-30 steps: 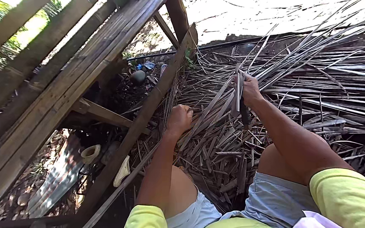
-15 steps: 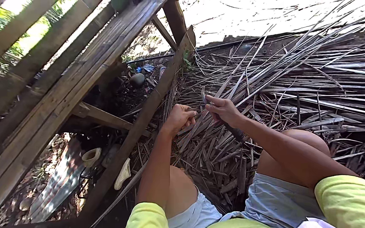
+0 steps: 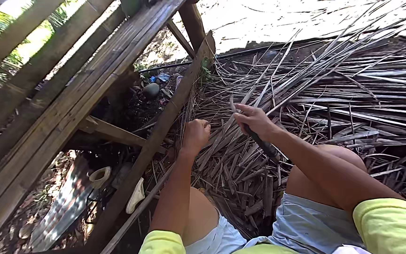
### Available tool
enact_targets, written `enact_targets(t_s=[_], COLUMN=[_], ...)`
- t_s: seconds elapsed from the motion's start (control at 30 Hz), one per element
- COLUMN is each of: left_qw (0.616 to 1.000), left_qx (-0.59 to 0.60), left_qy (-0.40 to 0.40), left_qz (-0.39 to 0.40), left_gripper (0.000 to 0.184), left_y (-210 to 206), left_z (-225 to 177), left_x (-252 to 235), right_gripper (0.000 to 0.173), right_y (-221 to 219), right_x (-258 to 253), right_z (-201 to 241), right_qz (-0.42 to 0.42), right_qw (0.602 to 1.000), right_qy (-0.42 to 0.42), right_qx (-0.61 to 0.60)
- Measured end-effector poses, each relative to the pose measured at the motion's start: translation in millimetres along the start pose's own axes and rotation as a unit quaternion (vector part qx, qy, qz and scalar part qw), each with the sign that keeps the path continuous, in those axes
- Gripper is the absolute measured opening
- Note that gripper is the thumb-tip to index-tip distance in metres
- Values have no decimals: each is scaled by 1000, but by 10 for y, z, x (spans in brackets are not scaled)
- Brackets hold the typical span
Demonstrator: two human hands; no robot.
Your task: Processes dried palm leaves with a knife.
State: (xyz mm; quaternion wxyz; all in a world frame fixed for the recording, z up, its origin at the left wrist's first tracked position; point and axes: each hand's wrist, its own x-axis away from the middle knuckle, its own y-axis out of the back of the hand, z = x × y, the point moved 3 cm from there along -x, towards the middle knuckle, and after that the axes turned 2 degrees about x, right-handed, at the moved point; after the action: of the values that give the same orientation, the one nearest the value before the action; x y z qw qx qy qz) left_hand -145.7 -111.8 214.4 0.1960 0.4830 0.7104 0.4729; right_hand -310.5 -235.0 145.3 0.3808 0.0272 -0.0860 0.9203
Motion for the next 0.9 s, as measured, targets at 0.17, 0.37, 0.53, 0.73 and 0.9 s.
enact_targets(t_s=[0.17,0.37,0.53,0.73,0.9], left_qw=[992,984,986,994,997], left_qx=[-118,-144,-119,-105,-36], left_qy=[-38,-84,-105,-13,-29], left_qz=[-25,-62,-56,2,54], left_gripper=[26,26,25,28,28], left_y=[-115,-99,-50,70,-85], left_z=[-330,-379,-360,-153,-17], left_x=[225,327,353,151,-69], right_gripper=[52,46,42,37,33], right_y=[-294,46,432,846,50], right_x=[4,-144,-317,-371,4], right_z=[-152,-1,12,104,64], right_qz=[87,-33,-97,-219,37], right_qw=[996,993,984,965,991], right_qy=[4,-49,-41,8,-45], right_qx=[7,-105,-142,-144,-122])
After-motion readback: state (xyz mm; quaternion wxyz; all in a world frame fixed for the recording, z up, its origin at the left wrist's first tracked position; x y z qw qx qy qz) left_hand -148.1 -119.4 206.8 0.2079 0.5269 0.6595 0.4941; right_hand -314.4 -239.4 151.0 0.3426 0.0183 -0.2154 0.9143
